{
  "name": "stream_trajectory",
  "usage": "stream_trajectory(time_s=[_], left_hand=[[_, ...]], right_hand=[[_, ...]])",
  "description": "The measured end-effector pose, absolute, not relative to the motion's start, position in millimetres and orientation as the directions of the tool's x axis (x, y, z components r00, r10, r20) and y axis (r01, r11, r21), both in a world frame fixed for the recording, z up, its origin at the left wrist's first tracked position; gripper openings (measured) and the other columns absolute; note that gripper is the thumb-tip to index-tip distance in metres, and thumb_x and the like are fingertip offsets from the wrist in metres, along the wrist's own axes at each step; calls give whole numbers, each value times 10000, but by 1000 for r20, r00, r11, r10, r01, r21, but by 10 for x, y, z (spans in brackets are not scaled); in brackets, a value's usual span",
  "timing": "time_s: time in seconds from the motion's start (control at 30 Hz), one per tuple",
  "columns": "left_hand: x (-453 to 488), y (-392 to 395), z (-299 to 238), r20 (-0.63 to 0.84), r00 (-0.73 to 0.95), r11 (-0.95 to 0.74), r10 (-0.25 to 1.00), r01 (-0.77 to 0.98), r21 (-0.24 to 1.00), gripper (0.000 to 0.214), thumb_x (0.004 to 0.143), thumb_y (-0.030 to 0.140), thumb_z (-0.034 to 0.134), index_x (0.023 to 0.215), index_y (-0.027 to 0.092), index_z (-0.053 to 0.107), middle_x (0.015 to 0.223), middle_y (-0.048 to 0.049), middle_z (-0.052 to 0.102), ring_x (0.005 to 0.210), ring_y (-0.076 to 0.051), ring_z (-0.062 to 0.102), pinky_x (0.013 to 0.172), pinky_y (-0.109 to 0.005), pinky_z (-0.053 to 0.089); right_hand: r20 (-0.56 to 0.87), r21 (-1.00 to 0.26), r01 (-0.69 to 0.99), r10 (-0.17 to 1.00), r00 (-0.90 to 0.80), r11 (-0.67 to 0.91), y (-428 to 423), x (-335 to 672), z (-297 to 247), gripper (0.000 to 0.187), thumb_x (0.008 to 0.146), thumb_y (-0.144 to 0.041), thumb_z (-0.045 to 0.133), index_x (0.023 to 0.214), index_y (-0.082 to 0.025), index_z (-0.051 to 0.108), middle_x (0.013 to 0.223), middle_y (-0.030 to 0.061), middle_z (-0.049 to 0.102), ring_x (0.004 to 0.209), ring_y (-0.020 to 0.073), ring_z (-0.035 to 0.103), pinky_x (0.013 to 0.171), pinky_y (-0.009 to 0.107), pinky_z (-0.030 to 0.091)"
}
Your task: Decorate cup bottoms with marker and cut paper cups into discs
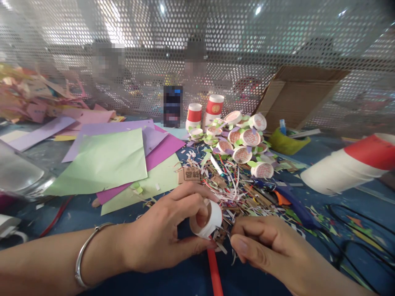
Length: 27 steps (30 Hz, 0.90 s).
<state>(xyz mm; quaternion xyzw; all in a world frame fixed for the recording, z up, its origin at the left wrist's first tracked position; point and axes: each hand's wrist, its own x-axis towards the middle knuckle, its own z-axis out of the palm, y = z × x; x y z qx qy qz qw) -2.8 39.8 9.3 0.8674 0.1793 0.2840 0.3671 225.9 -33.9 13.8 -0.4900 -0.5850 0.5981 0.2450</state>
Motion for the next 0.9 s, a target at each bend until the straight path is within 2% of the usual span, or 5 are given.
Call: stream_trajectory(time_s=[0.3,0.43,0.57,0.7,0.9], left_hand=[[-17,396,37,317,764,-549,562,58,834,305,848,235,752,816,190,452,1184,-94,603,1132,-186,575,871,-276,490],[9,382,-10,88,772,-127,630,-10,992,334,849,288,756,902,196,440,1141,-84,581,990,-167,593,753,-271,497],[39,365,-16,-52,795,210,604,-96,973,376,856,317,768,975,187,435,963,-14,570,882,-115,565,755,-247,483],[55,357,29,-122,793,282,597,-64,957,339,912,392,694,992,174,447,907,-11,568,820,-114,567,675,-229,511],[38,325,29,-189,800,217,570,75,973,383,929,483,642,1092,158,523,946,-53,637,842,-142,613,613,-194,511]], right_hand=[[-304,-911,381,885,-353,-161,-352,2251,134,515,936,-653,517,691,-203,454,677,-41,353,638,121,329,561,262,273],[-244,-875,480,917,-317,-67,-403,2251,148,437,962,-601,499,783,-205,534,706,-19,462,638,128,423,561,254,353],[36,-719,663,964,-263,208,-462,2278,103,295,954,-493,581,854,-217,615,671,-2,594,565,134,533,523,261,408],[254,-601,731,945,-207,322,-475,2308,41,192,941,-420,638,927,-228,634,668,-5,670,531,133,592,514,249,459],[119,-699,700,989,-86,145,-439,2239,107,275,951,-497,592,898,-232,640,683,-4,660,548,133,561,494,241,439]])
